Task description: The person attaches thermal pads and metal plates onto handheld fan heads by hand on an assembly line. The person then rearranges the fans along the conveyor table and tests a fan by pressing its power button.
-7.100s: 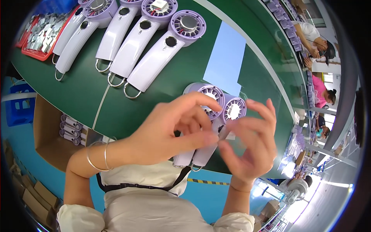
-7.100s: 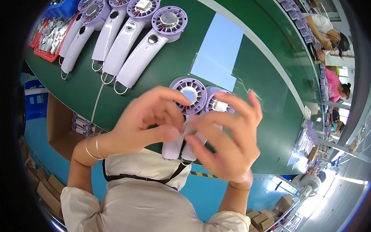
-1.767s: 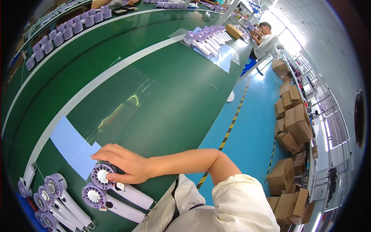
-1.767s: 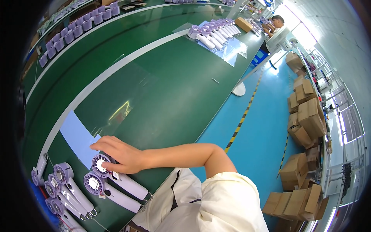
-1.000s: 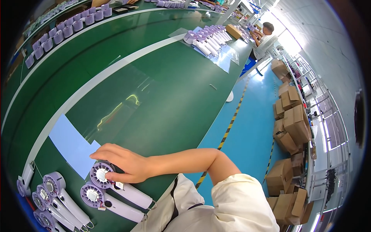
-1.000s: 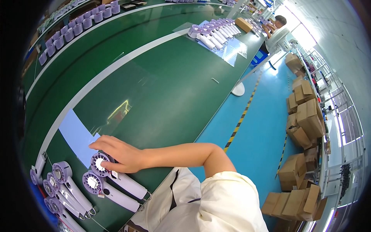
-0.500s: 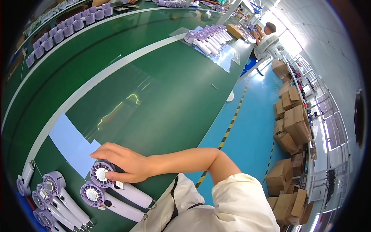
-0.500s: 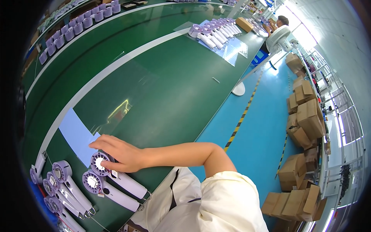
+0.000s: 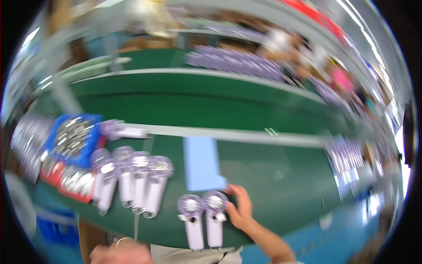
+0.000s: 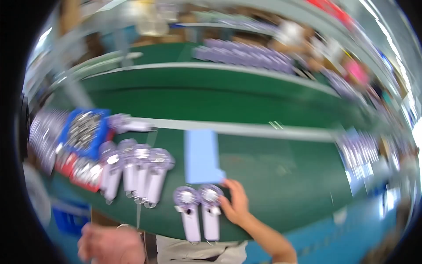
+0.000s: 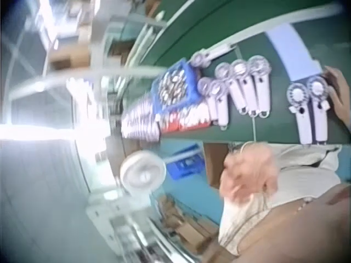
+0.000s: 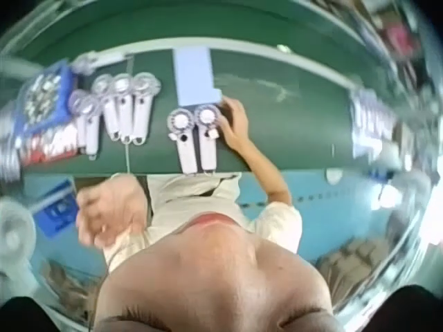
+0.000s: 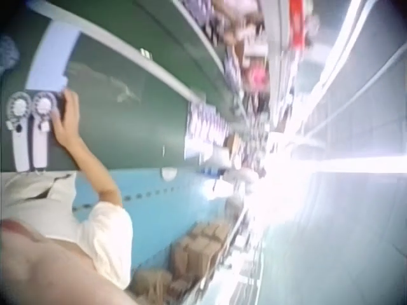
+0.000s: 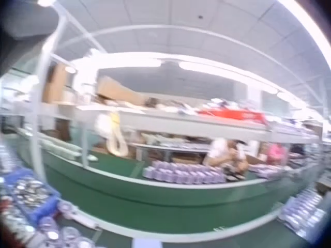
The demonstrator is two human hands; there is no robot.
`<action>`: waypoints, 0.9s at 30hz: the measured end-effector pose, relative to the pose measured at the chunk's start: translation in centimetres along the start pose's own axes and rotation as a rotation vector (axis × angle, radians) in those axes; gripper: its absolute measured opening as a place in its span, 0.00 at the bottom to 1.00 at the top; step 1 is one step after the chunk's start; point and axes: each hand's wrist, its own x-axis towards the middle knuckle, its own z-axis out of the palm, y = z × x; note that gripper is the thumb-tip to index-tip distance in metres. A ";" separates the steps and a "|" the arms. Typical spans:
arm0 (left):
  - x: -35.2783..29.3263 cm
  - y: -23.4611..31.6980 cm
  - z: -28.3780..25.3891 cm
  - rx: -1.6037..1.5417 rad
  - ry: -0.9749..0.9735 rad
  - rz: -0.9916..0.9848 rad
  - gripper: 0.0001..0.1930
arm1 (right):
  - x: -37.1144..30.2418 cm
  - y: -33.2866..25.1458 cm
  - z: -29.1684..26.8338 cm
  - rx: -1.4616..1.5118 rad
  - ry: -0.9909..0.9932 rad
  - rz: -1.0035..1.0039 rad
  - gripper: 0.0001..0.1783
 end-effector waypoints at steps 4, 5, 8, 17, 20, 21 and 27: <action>-0.8 1.3 -6.6 0.337 -0.936 -0.582 0.18 | -2.1 1.8 0.8 0.309 0.198 0.143 0.27; -0.9 2.7 -6.9 0.376 -0.937 -0.734 0.17 | -2.7 2.9 1.1 0.334 0.209 0.121 0.25; -1.8 9.0 -11.9 0.520 -0.989 -1.068 0.09 | -2.5 1.3 -0.7 0.284 0.142 0.164 0.25; -6.6 25.5 -25.2 1.532 -0.672 -1.715 0.09 | 0.1 1.3 -1.7 0.188 0.223 0.069 0.21; -7.5 27.4 -28.2 1.621 -0.606 -1.916 0.11 | 0.3 1.9 -1.8 0.161 0.289 0.007 0.22; -8.3 28.2 -29.1 1.634 -0.608 -1.956 0.11 | 0.3 1.6 -2.0 0.163 0.315 -0.047 0.23; -13.4 34.1 -32.7 1.553 -0.725 -2.087 0.15 | -5.3 -0.2 -2.8 -0.078 0.409 -0.023 0.20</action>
